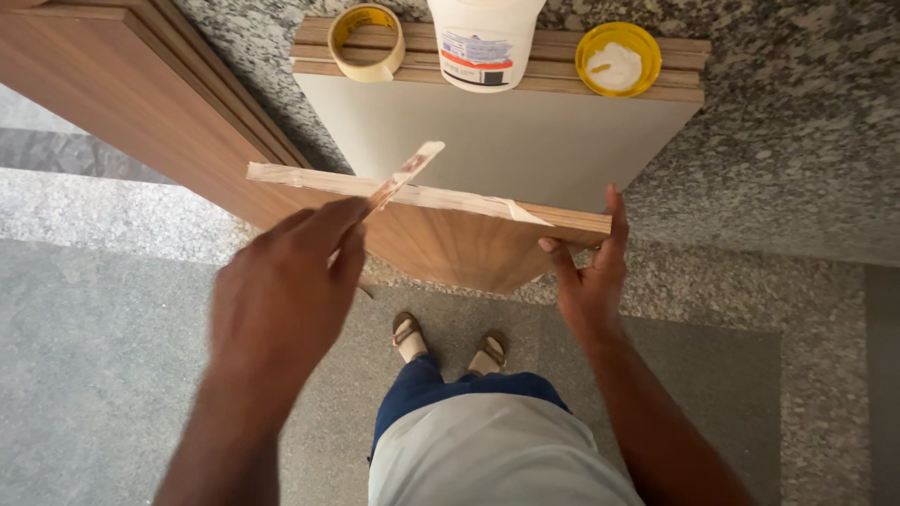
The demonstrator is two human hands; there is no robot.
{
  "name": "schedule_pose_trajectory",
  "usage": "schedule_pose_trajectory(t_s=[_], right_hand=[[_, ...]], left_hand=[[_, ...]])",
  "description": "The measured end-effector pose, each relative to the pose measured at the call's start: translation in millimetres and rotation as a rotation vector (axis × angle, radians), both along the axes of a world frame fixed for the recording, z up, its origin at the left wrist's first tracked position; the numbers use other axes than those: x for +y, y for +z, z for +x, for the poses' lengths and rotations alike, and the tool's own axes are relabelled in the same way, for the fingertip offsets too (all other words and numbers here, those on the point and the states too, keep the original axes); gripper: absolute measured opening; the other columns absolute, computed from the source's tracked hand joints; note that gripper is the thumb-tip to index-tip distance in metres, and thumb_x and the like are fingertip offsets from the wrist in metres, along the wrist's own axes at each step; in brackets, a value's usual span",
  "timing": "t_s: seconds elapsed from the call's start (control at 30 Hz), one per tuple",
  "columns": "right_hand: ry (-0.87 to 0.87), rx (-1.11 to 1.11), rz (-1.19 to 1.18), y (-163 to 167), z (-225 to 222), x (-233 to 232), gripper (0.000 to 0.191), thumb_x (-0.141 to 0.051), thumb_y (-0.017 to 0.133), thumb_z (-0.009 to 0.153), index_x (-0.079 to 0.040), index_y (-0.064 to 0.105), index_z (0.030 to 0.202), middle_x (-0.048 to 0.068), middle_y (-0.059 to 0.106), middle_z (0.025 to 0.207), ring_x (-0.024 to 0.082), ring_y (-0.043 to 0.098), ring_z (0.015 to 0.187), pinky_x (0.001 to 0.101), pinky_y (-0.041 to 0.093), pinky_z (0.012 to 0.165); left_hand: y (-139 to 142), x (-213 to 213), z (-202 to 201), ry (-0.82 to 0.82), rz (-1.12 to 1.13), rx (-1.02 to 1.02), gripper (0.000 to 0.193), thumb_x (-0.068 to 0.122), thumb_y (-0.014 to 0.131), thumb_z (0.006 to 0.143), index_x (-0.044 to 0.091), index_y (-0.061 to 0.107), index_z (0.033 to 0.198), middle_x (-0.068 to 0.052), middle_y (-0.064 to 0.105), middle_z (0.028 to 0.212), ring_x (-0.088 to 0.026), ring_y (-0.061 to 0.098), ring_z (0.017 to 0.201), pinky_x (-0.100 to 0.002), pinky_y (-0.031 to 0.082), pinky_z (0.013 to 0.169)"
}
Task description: The person applies white glue to the edge of a wooden board using a small stick. They then attach a thin wooden strip to the glued edge and secure it with pieces of masking tape. The person repeats the process on another board, applying glue and preparing to attach a strip.
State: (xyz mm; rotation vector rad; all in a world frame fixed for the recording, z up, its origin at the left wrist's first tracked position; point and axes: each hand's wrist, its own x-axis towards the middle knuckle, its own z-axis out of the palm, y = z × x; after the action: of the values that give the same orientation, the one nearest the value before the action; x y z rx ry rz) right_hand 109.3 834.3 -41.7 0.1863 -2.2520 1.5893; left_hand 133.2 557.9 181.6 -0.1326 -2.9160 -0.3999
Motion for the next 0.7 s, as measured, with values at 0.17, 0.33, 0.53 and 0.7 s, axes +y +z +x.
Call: schedule_pose_trajectory(t_s=[0.17,0.33,0.53,0.7], right_hand=[[0.028,0.020,-0.022,-0.3,-0.9,-0.7,0.086,-0.021,0.073,0.103,-0.010,0.016,0.166,0.024,0.026,0.169,0.034,0.045,0.151,0.0471,0.050,0.122],[0.000,-0.006,0.019,0.7,-0.8,-1.0,0.088,-0.021,0.075,0.101,-0.008,0.017,0.166,0.024,0.025,0.169,0.034,0.044,0.152,0.0464,0.048,0.123],[0.022,0.030,-0.022,4.6,-4.8,-2.5,0.088,-0.016,0.075,0.102,-0.007,0.017,0.167,0.022,0.027,0.168,0.033,0.043,0.152,0.0460,0.046,0.124],[0.068,-0.012,-0.158,6.8,-7.2,-3.6,0.087,-0.013,0.074,0.102,-0.007,0.016,0.166,0.020,0.032,0.164,0.030,0.049,0.146,0.0431,0.050,0.120]], left_hand=[[4.1,1.2,7.4,0.075,-0.061,-0.317,0.029,0.027,0.056,0.099,0.019,0.072,0.122,-0.005,0.075,0.095,-0.022,0.072,0.068,-0.039,0.060,0.057],[-19.6,-9.7,-22.5,0.187,-0.217,-0.326,0.026,0.022,0.050,0.109,0.016,0.071,0.124,-0.010,0.074,0.092,-0.023,0.072,0.072,-0.041,0.058,0.059],[-53.9,-45.1,-1.7,0.368,0.075,0.042,0.025,0.018,0.056,0.108,0.009,0.070,0.127,-0.011,0.077,0.101,-0.020,0.070,0.066,-0.037,0.053,0.050],[-77.5,-27.5,28.8,0.372,0.149,0.022,0.026,0.015,0.056,0.110,0.005,0.068,0.130,-0.013,0.077,0.102,-0.013,0.066,0.053,-0.027,0.049,0.036]])
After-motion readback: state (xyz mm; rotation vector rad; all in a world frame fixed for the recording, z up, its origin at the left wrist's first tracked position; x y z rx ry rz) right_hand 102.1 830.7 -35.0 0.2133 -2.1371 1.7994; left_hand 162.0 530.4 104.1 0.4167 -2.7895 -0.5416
